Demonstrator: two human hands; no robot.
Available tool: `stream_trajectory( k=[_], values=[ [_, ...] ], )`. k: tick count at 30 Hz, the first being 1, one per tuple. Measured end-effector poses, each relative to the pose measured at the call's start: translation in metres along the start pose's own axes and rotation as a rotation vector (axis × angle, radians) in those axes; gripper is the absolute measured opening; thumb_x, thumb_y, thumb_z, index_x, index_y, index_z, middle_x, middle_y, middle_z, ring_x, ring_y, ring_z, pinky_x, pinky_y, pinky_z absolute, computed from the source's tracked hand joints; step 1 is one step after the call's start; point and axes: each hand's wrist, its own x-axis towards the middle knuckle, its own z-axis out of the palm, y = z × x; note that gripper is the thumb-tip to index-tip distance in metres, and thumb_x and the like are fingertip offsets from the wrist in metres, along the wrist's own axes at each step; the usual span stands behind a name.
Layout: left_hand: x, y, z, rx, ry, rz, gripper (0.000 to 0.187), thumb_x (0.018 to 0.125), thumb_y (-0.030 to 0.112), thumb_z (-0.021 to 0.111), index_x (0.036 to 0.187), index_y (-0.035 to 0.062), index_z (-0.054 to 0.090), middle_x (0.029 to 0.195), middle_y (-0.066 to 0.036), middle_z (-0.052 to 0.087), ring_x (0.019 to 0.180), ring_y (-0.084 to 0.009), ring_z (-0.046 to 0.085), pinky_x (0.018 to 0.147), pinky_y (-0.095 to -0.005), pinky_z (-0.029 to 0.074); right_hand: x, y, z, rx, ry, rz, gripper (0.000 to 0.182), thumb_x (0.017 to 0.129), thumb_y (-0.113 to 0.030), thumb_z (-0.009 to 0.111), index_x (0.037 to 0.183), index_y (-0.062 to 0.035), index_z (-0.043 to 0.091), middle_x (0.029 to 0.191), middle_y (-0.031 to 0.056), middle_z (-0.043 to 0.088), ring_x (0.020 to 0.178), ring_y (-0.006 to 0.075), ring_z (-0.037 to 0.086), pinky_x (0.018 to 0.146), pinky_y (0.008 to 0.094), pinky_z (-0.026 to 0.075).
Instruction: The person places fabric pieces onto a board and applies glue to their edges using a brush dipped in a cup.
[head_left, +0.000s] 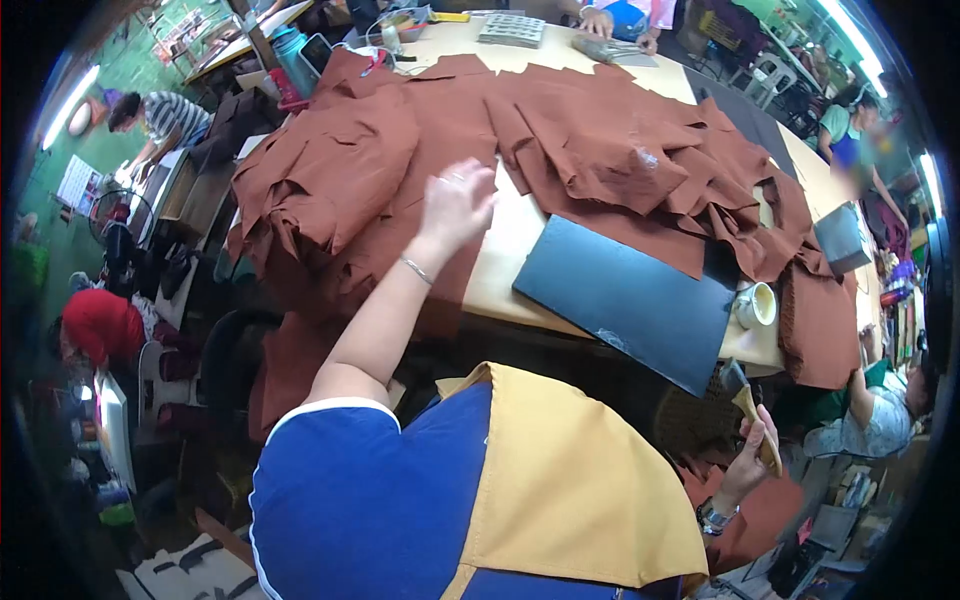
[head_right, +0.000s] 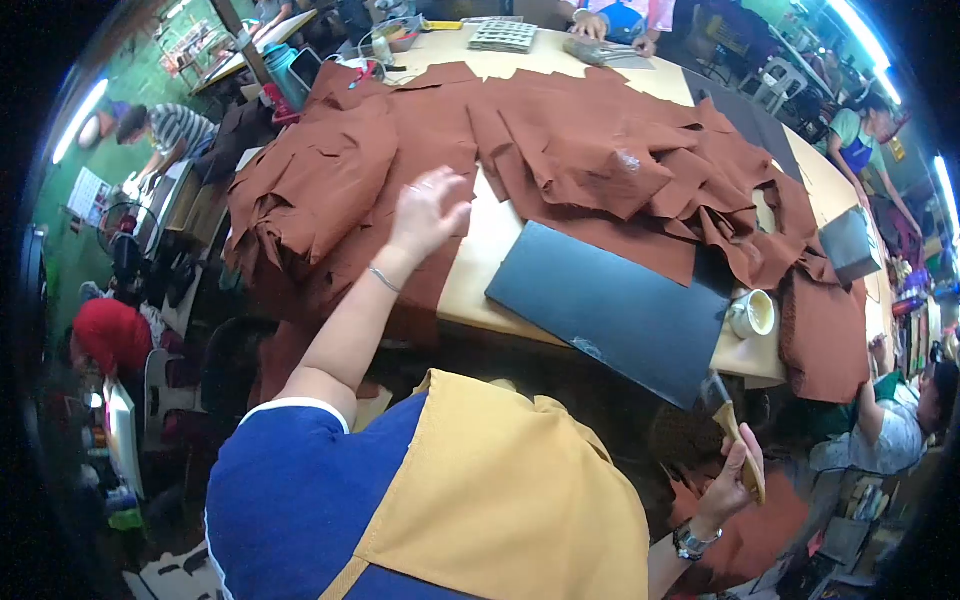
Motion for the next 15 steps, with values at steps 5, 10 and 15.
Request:
stream_trajectory(
  k=[5,10,15],
  values=[
    [-0.001,-0.084,-0.043,0.546,0.226,-0.357,0.044,0.085,0.039,0.071,0.124,0.0187,0.062,0.141,-0.007,0.054,0.135,-0.0267,0.046,0.106,-0.0688,0.031,0.011,0.000,0.017,0.048,-0.066,-0.027,0.033,0.103,-0.022,0.056,0.126,0.0021,0.062,0.080,0.0024,0.065,0.071,0.0081,0.058,0.070,0.0243,0.051],
    [0.007,-0.108,-0.060,0.234,0.234,-0.354,0.023,0.088,0.035,0.068,0.096,0.0130,0.072,0.101,-0.003,0.072,0.089,-0.0284,0.069,0.091,-0.0466,0.052,0.016,-0.005,0.035,0.046,-0.119,-0.088,0.034,0.103,-0.022,0.057,0.126,0.0024,0.061,0.079,0.0043,0.067,0.071,0.0083,0.060,0.066,0.0230,0.051],
    [0.021,-0.106,-0.065,0.116,0.437,-0.345,0.032,0.095,0.037,0.060,0.106,0.0112,0.075,0.111,-0.008,0.072,0.098,-0.0308,0.070,0.084,-0.0407,0.055,0.016,-0.009,0.038,0.004,-0.129,-0.087,0.034,0.102,-0.022,0.057,0.126,0.0026,0.061,0.082,0.0056,0.069,0.070,0.0087,0.060,0.065,0.0232,0.051]
  ],
)
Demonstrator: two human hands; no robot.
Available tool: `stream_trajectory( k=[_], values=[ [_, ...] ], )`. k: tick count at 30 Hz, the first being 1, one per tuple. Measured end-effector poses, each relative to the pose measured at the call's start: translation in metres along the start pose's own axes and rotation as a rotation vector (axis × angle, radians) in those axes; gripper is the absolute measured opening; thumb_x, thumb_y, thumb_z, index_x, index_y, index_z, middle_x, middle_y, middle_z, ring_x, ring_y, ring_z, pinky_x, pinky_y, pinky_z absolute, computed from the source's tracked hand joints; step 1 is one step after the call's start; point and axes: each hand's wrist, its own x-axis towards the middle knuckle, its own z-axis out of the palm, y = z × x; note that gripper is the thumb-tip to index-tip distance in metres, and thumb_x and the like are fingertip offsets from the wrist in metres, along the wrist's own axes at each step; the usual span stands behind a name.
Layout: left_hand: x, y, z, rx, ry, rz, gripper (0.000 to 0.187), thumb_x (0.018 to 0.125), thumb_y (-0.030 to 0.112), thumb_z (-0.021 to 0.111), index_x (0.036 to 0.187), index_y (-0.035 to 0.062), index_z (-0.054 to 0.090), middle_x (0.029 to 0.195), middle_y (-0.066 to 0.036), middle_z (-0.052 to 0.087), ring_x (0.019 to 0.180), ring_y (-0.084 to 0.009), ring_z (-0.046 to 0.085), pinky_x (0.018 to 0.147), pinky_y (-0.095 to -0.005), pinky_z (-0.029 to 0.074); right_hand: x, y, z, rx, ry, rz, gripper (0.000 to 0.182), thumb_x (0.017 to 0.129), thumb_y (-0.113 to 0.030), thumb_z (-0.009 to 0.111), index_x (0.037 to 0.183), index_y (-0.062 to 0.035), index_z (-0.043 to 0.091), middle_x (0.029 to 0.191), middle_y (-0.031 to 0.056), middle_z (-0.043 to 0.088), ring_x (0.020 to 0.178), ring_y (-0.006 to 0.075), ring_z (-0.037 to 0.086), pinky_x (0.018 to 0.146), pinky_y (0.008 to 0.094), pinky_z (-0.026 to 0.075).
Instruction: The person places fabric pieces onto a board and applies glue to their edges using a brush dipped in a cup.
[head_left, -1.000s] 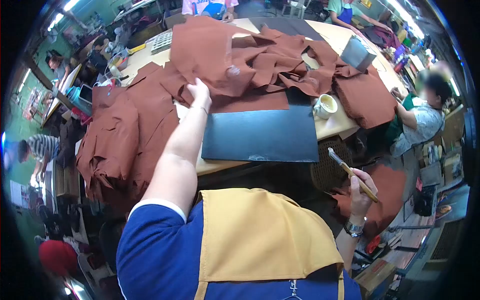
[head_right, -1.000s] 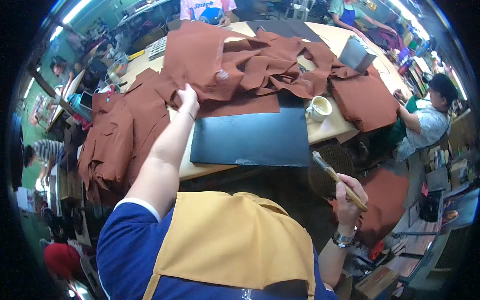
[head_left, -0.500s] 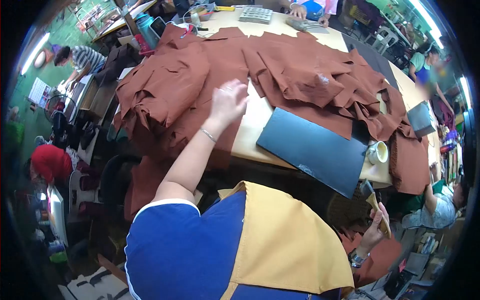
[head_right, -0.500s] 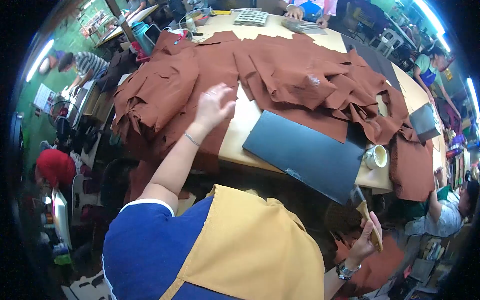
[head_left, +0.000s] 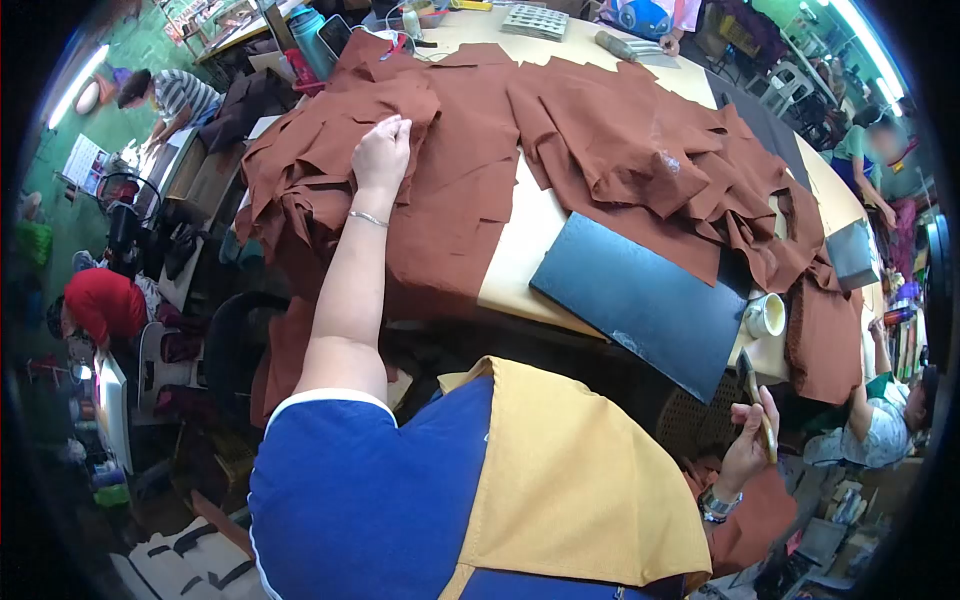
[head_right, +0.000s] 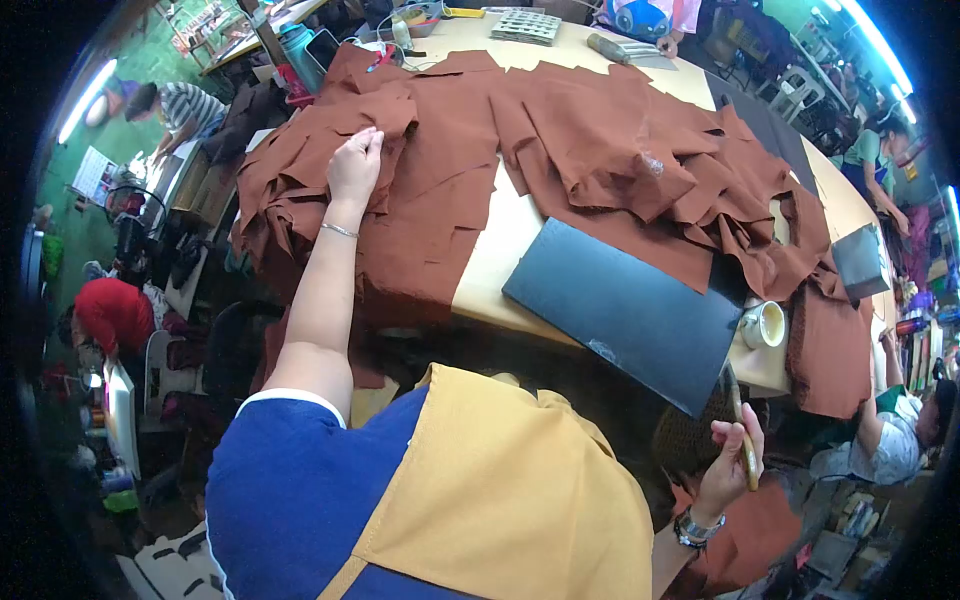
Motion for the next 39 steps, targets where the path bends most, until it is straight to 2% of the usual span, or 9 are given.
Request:
stream_trajectory(
  k=[3,8,9,12,15,18,23,28,39],
  values=[
    [0.013,0.027,-0.013,-0.103,0.019,-0.017,0.032,0.096,0.034,0.057,0.102,0.0087,0.075,0.110,-0.009,0.072,0.098,-0.0319,0.069,0.085,-0.0425,0.055,-0.001,0.001,-0.003,-0.013,0.007,0.008,0.035,0.103,-0.022,0.056,0.128,0.0023,0.060,0.083,0.0076,0.071,0.070,0.0097,0.061,0.065,0.0244,0.052],
    [0.025,0.101,-0.012,-0.814,-0.087,-0.198,0.031,0.096,0.026,0.065,0.104,-0.0028,0.073,0.093,-0.005,0.075,0.078,-0.0030,0.059,0.071,-0.0237,0.051,-0.001,0.011,-0.002,0.055,0.025,-0.013,0.032,0.106,-0.021,0.048,0.128,0.0009,0.056,0.083,0.0092,0.069,0.072,0.0124,0.063,0.067,0.0260,0.053],
    [0.017,0.129,-0.008,-1.348,-0.177,-0.333,0.029,0.098,0.022,0.063,0.108,-0.0035,0.073,0.097,-0.001,0.073,0.080,-0.0063,0.063,0.074,-0.0234,0.051,-0.001,0.015,-0.002,0.063,0.043,-0.011,0.031,0.107,-0.022,0.046,0.128,0.0003,0.055,0.082,0.0092,0.069,0.073,0.0131,0.063,0.069,0.0265,0.053],
    [-0.028,0.221,-0.035,-1.821,-0.766,-0.522,0.044,0.106,0.028,0.042,0.135,-0.0035,0.054,0.135,-0.014,0.059,0.121,-0.0205,0.058,0.101,-0.0331,0.047,0.002,0.015,0.000,0.029,0.158,-0.050,0.026,0.107,-0.021,0.045,0.120,-0.0003,0.053,0.095,0.0141,0.070,0.088,0.0216,0.070,0.078,0.0317,0.058],
    [-0.087,0.249,0.009,-1.416,-1.229,-0.092,0.057,0.105,0.042,0.040,0.150,0.0076,0.038,0.152,-0.011,0.043,0.138,-0.0256,0.043,0.114,-0.0436,0.034,0.007,0.024,0.004,0.006,0.231,-0.103,0.019,0.106,-0.019,0.049,0.114,-0.0019,0.051,0.114,0.0190,0.068,0.099,0.0262,0.070,0.082,0.0328,0.059],
    [-0.139,0.235,0.082,-0.368,-1.097,0.829,0.067,0.099,0.053,0.047,0.153,0.0173,0.035,0.161,-0.014,0.027,0.149,-0.0330,0.025,0.118,-0.0580,0.019,0.008,0.047,0.010,-0.220,0.232,-0.130,0.021,0.096,-0.010,0.065,0.108,-0.0049,0.048,0.113,0.0162,0.070,0.099,0.0225,0.070,0.081,0.0325,0.056],
    [-0.172,0.228,0.102,-0.163,-0.905,0.924,0.070,0.095,0.057,0.050,0.153,0.0206,0.036,0.163,-0.014,0.022,0.151,-0.0347,0.017,0.117,-0.0623,0.015,0.001,0.066,0.055,-0.388,0.128,-0.198,0.044,0.082,-0.021,0.082,0.108,-0.0067,0.050,0.099,0.0137,0.070,0.092,0.0333,0.069,0.079,0.0402,0.056],
    [-0.182,0.232,0.096,-0.110,-0.882,0.899,0.069,0.096,0.056,0.050,0.153,0.0198,0.036,0.162,-0.016,0.022,0.151,-0.0357,0.017,0.116,-0.0635,0.016,0.004,0.080,0.106,-0.562,0.006,-0.078,0.062,0.072,-0.048,0.084,0.108,-0.0115,0.050,0.088,0.0100,0.064,0.081,0.0322,0.065,0.076,0.0436,0.050],
    [-0.154,0.226,0.110,-0.269,-0.987,0.901,0.064,0.097,0.049,0.053,0.149,0.0149,0.041,0.159,-0.018,0.029,0.148,-0.0373,0.023,0.115,-0.0629,0.020,0.026,0.061,0.063,-0.451,0.084,-0.273,0.037,0.075,-0.009,0.076,0.103,-0.0089,0.052,0.082,0.0105,0.059,0.080,0.0340,0.060,0.072,0.0420,0.051]
  ],
)
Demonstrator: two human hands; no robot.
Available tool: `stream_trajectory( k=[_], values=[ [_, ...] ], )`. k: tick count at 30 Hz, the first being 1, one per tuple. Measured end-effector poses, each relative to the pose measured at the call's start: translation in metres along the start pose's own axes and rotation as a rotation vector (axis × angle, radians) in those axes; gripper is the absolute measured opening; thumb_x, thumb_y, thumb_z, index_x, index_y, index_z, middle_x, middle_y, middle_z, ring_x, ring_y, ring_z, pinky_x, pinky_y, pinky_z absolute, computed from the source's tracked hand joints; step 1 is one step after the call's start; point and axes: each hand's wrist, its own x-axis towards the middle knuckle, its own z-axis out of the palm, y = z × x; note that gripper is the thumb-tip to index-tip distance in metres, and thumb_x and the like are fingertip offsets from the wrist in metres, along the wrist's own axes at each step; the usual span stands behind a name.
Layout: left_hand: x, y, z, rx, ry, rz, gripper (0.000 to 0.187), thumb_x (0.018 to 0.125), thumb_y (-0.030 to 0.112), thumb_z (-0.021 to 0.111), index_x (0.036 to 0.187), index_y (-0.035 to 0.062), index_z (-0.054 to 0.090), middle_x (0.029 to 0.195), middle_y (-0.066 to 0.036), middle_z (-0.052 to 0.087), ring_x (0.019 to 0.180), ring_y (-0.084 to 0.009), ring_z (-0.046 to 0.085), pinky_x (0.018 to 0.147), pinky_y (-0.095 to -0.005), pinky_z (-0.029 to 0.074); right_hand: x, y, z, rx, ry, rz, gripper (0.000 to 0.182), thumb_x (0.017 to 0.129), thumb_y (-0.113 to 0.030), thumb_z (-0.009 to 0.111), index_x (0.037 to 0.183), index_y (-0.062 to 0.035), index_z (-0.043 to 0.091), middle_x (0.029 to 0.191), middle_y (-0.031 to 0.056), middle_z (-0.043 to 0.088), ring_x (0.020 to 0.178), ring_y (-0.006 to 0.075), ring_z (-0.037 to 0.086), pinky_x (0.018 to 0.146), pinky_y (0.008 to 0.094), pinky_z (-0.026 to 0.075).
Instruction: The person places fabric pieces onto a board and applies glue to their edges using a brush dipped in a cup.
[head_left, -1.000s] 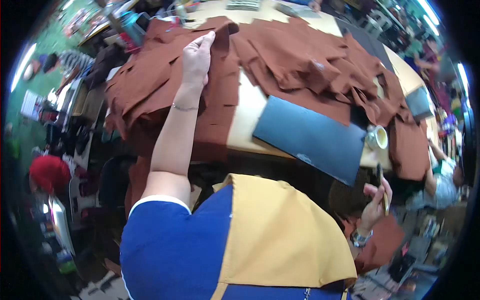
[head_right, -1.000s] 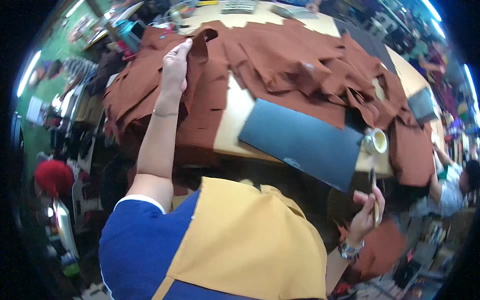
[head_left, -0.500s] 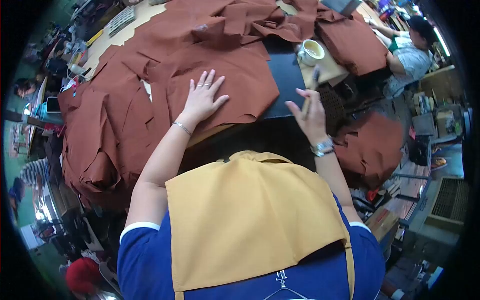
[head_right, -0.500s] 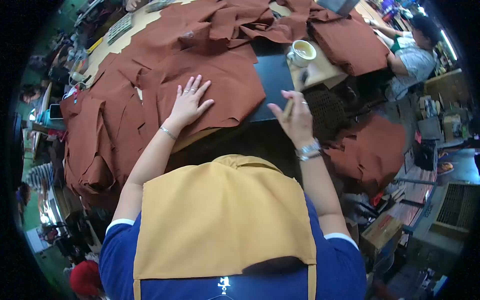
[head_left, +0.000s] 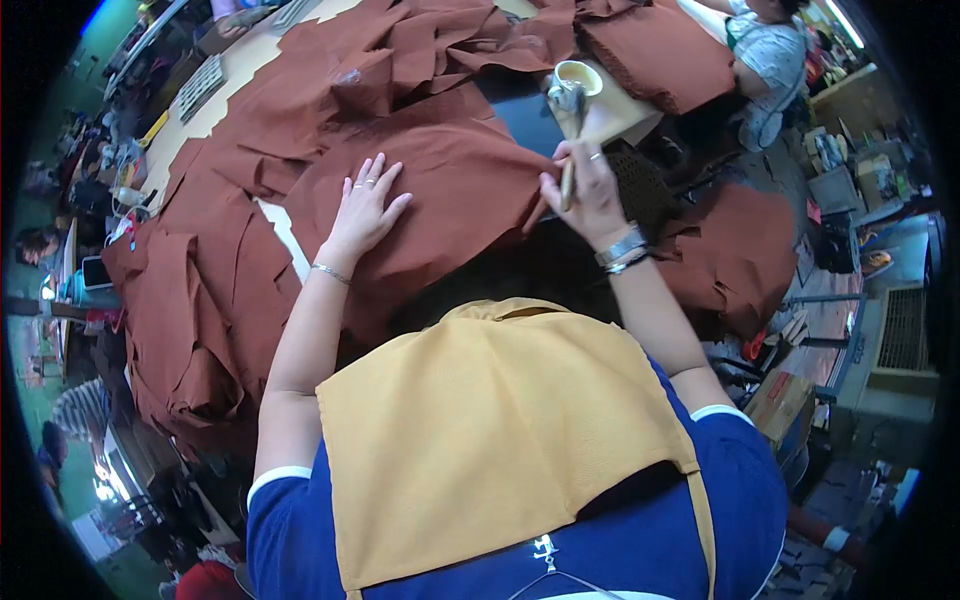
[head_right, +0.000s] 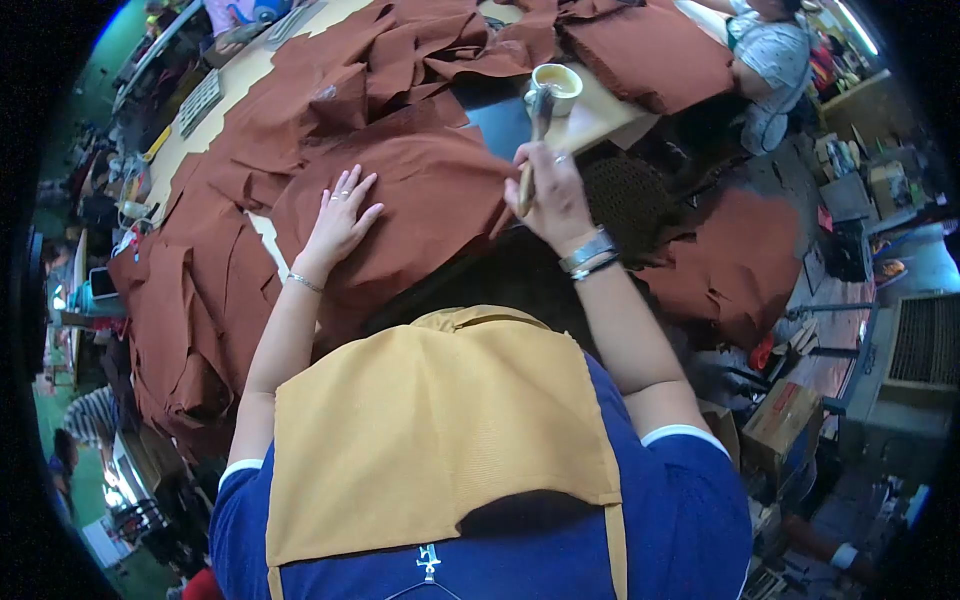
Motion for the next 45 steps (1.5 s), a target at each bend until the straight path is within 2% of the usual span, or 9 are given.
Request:
stream_trajectory(
  k=[6,11,14,23,29,32,36,41,45],
  values=[
    [0.019,0.076,0.037,0.072,0.021,0.048,0.076,0.095,0.061,0.048,0.154,0.0165,0.033,0.161,-0.018,0.024,0.150,-0.0362,0.018,0.117,-0.0619,0.016,0.045,0.027,-0.111,-0.517,-0.021,-0.076,0.027,0.086,-0.021,0.070,0.108,-0.0159,0.055,0.084,0.0096,0.062,0.087,0.0334,0.062,0.097,0.0594,0.040],
    [0.012,0.083,0.034,0.132,0.037,-0.086,0.087,0.088,0.065,0.057,0.153,0.0129,0.034,0.161,-0.021,0.021,0.149,-0.0406,0.017,0.116,-0.0627,0.016,0.062,0.062,-0.133,-0.272,0.183,0.020,0.035,0.096,-0.034,0.065,0.124,-0.0159,0.060,0.085,0.0130,0.072,0.077,0.0294,0.071,0.065,0.0353,0.055],
    [-0.009,0.038,0.072,-0.123,0.340,0.049,0.087,0.086,0.057,0.066,0.152,0.0096,0.035,0.161,-0.025,0.015,0.148,-0.0466,0.011,0.118,-0.0594,0.016,0.064,0.092,-0.120,0.109,0.122,0.299,0.038,0.094,-0.038,0.066,0.125,-0.0152,0.066,0.093,0.0124,0.074,0.086,0.0280,0.072,0.073,0.0345,0.056],
    [-0.061,0.060,-0.004,0.013,0.030,-0.326,0.077,0.087,0.054,0.067,0.145,0.0089,0.046,0.158,-0.027,0.024,0.148,-0.0469,0.016,0.116,-0.0620,0.018,0.110,0.147,-0.054,-0.038,-0.106,0.341,0.041,0.083,-0.046,0.073,0.099,-0.0090,0.077,0.096,0.0141,0.074,0.092,0.0285,0.072,0.086,0.0373,0.055],
    [-0.076,0.005,0.008,-0.050,0.169,-0.216,0.068,0.093,0.051,0.059,0.147,0.0122,0.044,0.161,-0.021,0.023,0.150,-0.0409,0.015,0.114,-0.0668,0.013,0.117,0.177,-0.011,-0.249,-0.154,0.517,0.048,0.079,-0.050,0.075,0.097,-0.0050,0.076,0.091,0.0146,0.075,0.089,0.0297,0.071,0.084,0.0385,0.055],
    [-0.074,0.025,-0.003,0.044,0.099,-0.318,0.072,0.094,0.049,0.059,0.152,0.0148,0.036,0.161,-0.025,0.018,0.150,-0.0431,0.011,0.115,-0.0657,0.010,0.116,0.189,-0.014,0.233,-0.047,0.717,0.044,0.079,-0.045,0.078,0.097,-0.0047,0.076,0.090,0.0108,0.076,0.085,0.0232,0.073,0.080,0.0348,0.056],
    [-0.057,0.048,0.001,0.148,0.060,-0.083,0.076,0.092,0.058,0.055,0.154,0.0183,0.034,0.163,-0.022,0.016,0.150,-0.0425,0.010,0.114,-0.0671,0.011,0.107,0.166,-0.043,0.221,0.057,0.490,0.030,0.084,-0.033,0.078,0.097,-0.0061,0.077,0.093,0.0066,0.077,0.084,0.0162,0.073,0.077,0.0317,0.056],
    [-0.040,0.053,0.005,0.187,-0.011,-0.056,0.080,0.089,0.063,0.056,0.154,0.0221,0.035,0.163,-0.018,0.018,0.149,-0.0410,0.018,0.112,-0.0697,0.015,0.064,0.151,-0.051,-0.208,-0.079,0.010,0.022,0.083,-0.027,0.074,0.095,-0.0086,0.075,0.092,0.0120,0.072,0.087,0.0293,0.069,0.078,0.0374,0.056],
    [-0.028,0.051,0.018,0.188,0.012,0.017,0.080,0.089,0.066,0.055,0.154,0.0239,0.035,0.163,-0.016,0.019,0.149,-0.0394,0.019,0.111,-0.0708,0.016,0.030,0.093,-0.042,0.180,-0.064,0.300,0.030,0.089,-0.034,0.073,0.100,-0.0059,0.075,0.088,0.0109,0.074,0.078,0.0191,0.072,0.071,0.0298,0.054]
  ],
)
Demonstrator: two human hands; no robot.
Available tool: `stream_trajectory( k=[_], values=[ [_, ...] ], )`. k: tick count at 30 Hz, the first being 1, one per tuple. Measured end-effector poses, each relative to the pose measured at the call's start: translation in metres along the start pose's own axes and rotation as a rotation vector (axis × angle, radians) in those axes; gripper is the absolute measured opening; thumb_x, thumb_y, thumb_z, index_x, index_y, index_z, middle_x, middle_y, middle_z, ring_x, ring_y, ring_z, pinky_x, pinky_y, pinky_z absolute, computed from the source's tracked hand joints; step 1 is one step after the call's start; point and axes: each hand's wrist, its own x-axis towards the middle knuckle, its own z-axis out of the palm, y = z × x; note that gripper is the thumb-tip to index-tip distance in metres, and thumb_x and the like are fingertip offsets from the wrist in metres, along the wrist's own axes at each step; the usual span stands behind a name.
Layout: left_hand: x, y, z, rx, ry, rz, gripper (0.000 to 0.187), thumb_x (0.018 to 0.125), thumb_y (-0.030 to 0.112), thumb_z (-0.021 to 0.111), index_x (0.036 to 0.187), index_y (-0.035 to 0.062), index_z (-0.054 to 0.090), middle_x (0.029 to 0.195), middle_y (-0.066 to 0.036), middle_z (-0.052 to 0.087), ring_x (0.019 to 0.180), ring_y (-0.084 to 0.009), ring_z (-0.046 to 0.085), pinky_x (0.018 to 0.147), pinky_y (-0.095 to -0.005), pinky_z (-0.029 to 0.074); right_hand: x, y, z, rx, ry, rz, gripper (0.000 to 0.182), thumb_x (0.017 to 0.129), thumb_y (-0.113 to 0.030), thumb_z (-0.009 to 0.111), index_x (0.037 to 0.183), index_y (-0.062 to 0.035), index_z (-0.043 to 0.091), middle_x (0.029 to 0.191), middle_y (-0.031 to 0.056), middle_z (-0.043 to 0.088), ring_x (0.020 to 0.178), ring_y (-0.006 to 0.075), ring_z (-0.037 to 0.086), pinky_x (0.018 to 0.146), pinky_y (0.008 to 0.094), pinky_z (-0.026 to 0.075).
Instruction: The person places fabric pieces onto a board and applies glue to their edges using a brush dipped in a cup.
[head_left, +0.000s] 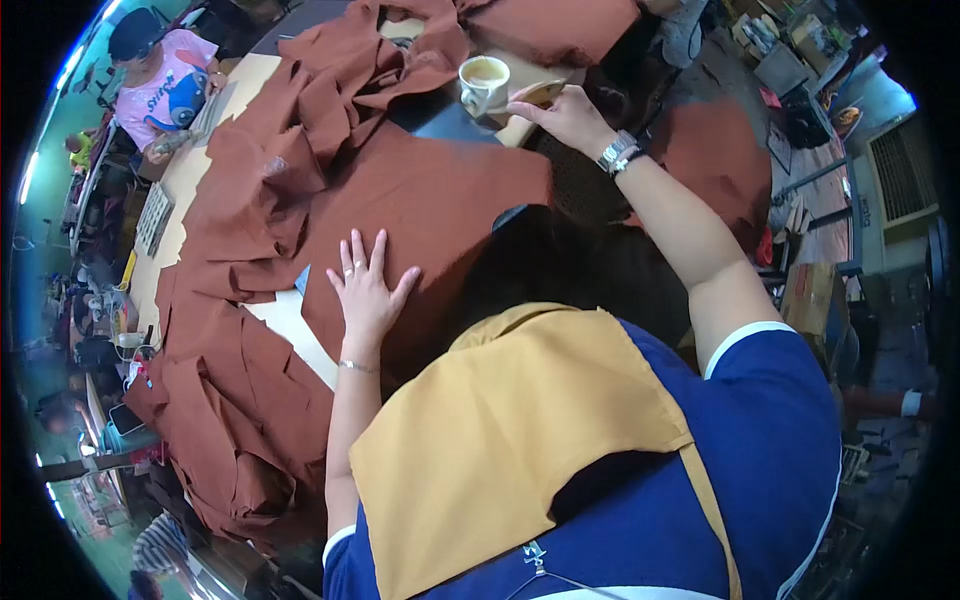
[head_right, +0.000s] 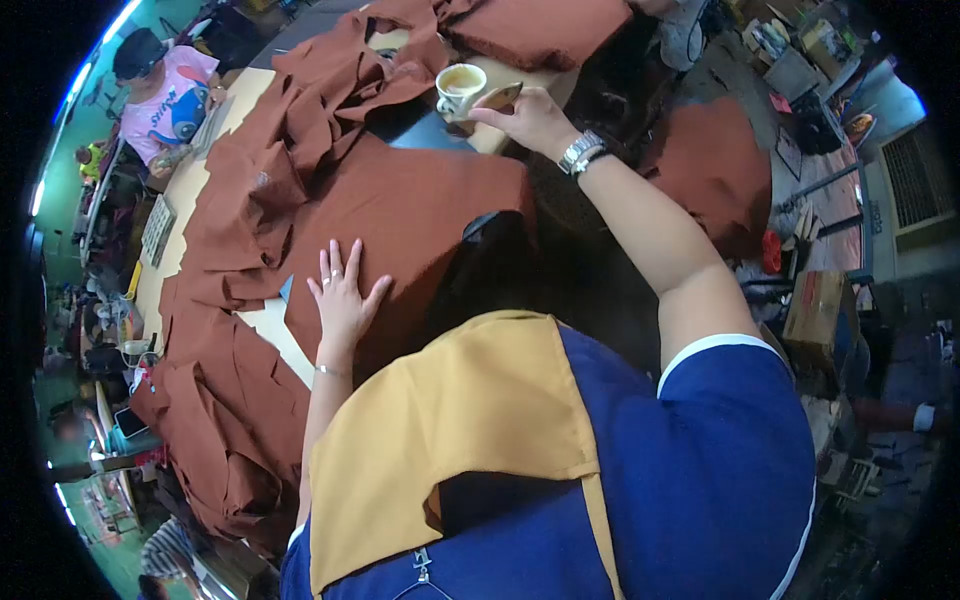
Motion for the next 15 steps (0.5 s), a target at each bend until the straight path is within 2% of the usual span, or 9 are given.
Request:
stream_trajectory(
  k=[3,4,7,9,11,13,15],
  values=[
    [0.016,0.009,0.005,-0.018,0.000,0.050,0.081,0.088,0.068,0.055,0.154,0.0248,0.036,0.163,-0.016,0.020,0.150,-0.0389,0.018,0.112,-0.0701,0.015,-0.039,-0.041,-0.006,0.357,0.110,0.274,0.027,0.089,-0.030,0.074,0.100,-0.0050,0.075,0.085,0.0063,0.074,0.073,0.0108,0.069,0.067,0.0261,0.053],
    [0.021,0.011,0.006,-0.026,-0.003,0.059,0.082,0.087,0.069,0.055,0.154,0.0242,0.036,0.163,-0.016,0.020,0.150,-0.0388,0.018,0.112,-0.0701,0.015,-0.052,-0.058,-0.012,0.470,0.133,0.330,0.022,0.089,-0.024,0.075,0.098,-0.0042,0.075,0.084,0.0021,0.074,0.071,0.0062,0.064,0.065,0.0242,0.052],
    [0.025,0.012,0.007,-0.029,-0.008,0.072,0.083,0.087,0.070,0.054,0.153,0.0238,0.036,0.163,-0.017,0.020,0.150,-0.0384,0.017,0.112,-0.0700,0.015,-0.091,-0.069,-0.022,0.145,0.143,0.210,0.019,0.086,-0.019,0.075,0.097,-0.0041,0.074,0.083,0.0032,0.074,0.070,0.0077,0.065,0.066,0.0248,0.053],
    [0.026,0.012,0.008,-0.022,-0.001,0.076,0.082,0.087,0.070,0.054,0.154,0.0245,0.035,0.163,-0.016,0.020,0.150,-0.0377,0.017,0.113,-0.0698,0.015,-0.110,-0.078,-0.022,0.005,0.079,0.170,0.017,0.084,-0.016,0.074,0.096,-0.0041,0.074,0.082,0.0054,0.073,0.070,0.0097,0.067,0.066,0.0253,0.053],
    [0.024,0.012,0.009,-0.012,0.011,0.078,0.081,0.088,0.069,0.054,0.154,0.0258,0.035,0.164,-0.015,0.020,0.151,-0.0365,0.017,0.113,-0.0696,0.015,-0.117,-0.082,-0.015,-0.044,0.064,0.093,0.017,0.079,-0.014,0.073,0.093,-0.0047,0.073,0.083,0.0137,0.072,0.073,0.0242,0.071,0.067,0.0319,0.055],
    [0.025,0.012,0.009,-0.010,0.001,0.075,0.081,0.088,0.069,0.053,0.154,0.0255,0.035,0.164,-0.015,0.019,0.151,-0.0366,0.017,0.113,-0.0696,0.015,-0.121,-0.081,-0.005,-0.062,-0.007,0.061,0.015,0.077,-0.014,0.073,0.088,-0.0046,0.072,0.083,0.0157,0.071,0.075,0.0301,0.070,0.068,0.0356,0.056],
    [0.026,0.012,0.007,-0.010,-0.004,0.077,0.082,0.088,0.069,0.053,0.154,0.0252,0.035,0.164,-0.015,0.019,0.151,-0.0366,0.016,0.113,-0.0696,0.015,-0.123,-0.081,-0.008,-0.112,-0.011,0.025,0.014,0.077,-0.014,0.072,0.086,-0.0044,0.071,0.081,0.0159,0.070,0.075,0.0309,0.070,0.068,0.0363,0.056]
  ],
)
